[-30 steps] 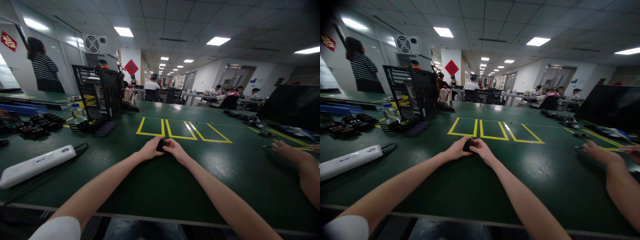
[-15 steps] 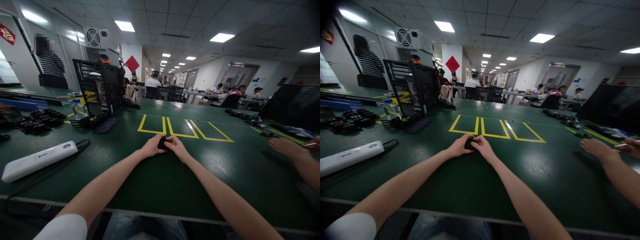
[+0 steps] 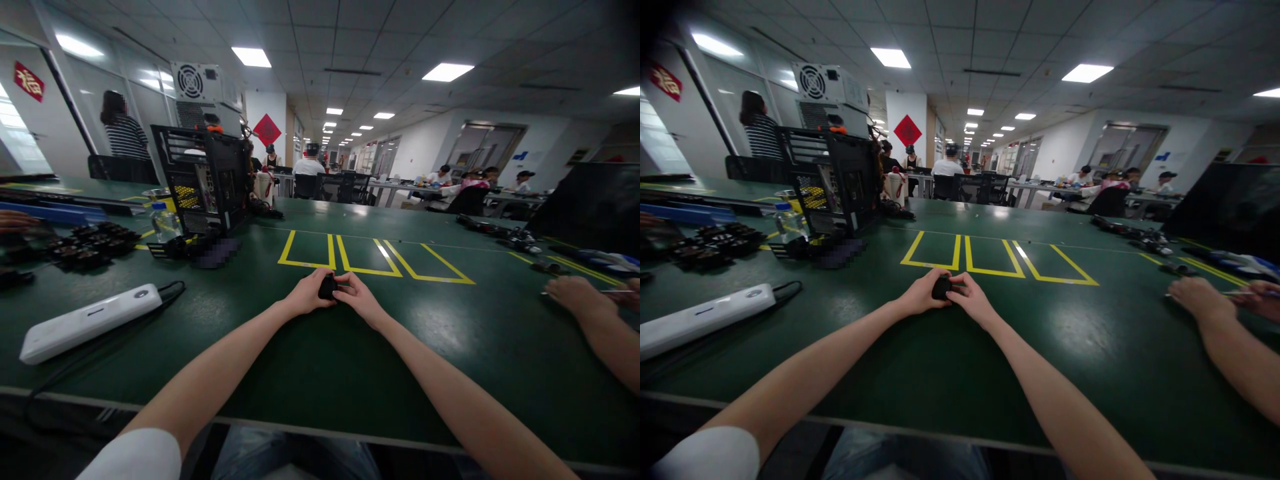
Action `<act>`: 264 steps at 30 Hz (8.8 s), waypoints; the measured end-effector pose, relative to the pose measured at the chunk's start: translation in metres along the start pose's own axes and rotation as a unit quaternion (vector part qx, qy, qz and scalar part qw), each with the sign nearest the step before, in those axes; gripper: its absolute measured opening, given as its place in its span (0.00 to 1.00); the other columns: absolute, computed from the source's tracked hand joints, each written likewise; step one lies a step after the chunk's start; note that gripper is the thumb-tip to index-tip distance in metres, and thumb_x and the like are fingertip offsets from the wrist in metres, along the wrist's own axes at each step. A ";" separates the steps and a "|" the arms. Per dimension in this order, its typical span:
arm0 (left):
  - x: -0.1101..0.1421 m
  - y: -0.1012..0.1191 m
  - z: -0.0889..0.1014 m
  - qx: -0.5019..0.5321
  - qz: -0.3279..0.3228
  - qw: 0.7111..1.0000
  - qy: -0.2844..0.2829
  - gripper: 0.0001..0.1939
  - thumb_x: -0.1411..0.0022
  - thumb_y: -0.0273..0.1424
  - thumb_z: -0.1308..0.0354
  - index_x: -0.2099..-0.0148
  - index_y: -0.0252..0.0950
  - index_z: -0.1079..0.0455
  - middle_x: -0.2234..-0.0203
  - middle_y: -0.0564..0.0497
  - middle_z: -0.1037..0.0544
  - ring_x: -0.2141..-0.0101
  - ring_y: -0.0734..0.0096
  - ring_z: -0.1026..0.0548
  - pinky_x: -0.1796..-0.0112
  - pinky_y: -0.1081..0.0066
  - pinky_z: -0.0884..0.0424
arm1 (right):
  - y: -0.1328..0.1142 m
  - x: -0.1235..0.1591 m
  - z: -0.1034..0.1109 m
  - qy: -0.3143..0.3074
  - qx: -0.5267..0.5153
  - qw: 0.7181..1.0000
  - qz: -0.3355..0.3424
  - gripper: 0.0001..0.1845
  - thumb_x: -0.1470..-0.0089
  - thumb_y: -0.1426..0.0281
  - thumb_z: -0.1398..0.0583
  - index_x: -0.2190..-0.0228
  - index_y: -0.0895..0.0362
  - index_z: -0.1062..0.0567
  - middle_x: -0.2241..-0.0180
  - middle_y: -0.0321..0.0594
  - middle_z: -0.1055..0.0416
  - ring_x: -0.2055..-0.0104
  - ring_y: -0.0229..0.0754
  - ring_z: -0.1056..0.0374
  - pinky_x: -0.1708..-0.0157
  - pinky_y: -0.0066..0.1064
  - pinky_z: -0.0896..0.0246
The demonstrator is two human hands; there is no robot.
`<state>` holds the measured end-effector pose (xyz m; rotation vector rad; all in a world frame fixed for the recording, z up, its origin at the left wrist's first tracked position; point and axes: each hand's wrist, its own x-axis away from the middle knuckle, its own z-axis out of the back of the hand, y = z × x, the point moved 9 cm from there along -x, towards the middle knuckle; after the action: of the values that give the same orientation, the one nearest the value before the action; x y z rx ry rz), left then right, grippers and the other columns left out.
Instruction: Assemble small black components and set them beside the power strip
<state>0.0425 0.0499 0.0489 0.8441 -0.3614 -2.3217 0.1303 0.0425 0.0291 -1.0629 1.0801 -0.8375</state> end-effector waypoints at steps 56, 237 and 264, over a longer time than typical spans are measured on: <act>-0.002 -0.002 -0.001 0.014 0.002 1.000 -0.001 0.31 0.57 0.35 0.39 0.51 0.38 0.46 0.56 0.47 0.37 0.56 0.60 0.34 0.57 0.62 0.36 | 0.004 -0.002 0.008 0.080 0.021 0.997 -0.007 0.14 0.59 0.64 0.40 0.68 0.55 0.33 0.65 0.36 0.33 0.63 0.39 0.34 0.63 0.33 0.38; -0.003 -0.002 0.001 0.022 0.005 1.000 -0.005 0.29 0.58 0.36 0.39 0.53 0.39 0.45 0.57 0.48 0.38 0.59 0.62 0.34 0.62 0.63 0.34 | 0.012 -0.006 0.011 0.032 0.038 0.999 -0.015 0.17 0.59 0.66 0.40 0.64 0.56 0.35 0.63 0.38 0.34 0.61 0.40 0.34 0.57 0.37 0.40; -0.004 -0.004 0.001 0.020 0.008 1.000 -0.001 0.28 0.59 0.35 0.39 0.54 0.39 0.44 0.57 0.48 0.37 0.60 0.62 0.33 0.62 0.63 0.34 | 0.008 -0.001 0.003 -0.012 0.001 1.000 0.001 0.17 0.60 0.70 0.38 0.65 0.54 0.36 0.59 0.36 0.36 0.56 0.40 0.36 0.54 0.37 0.42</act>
<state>0.0426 0.0550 0.0494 0.8548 -0.4143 -2.3074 0.1328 0.0462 0.0220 -1.0678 1.0594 -0.8227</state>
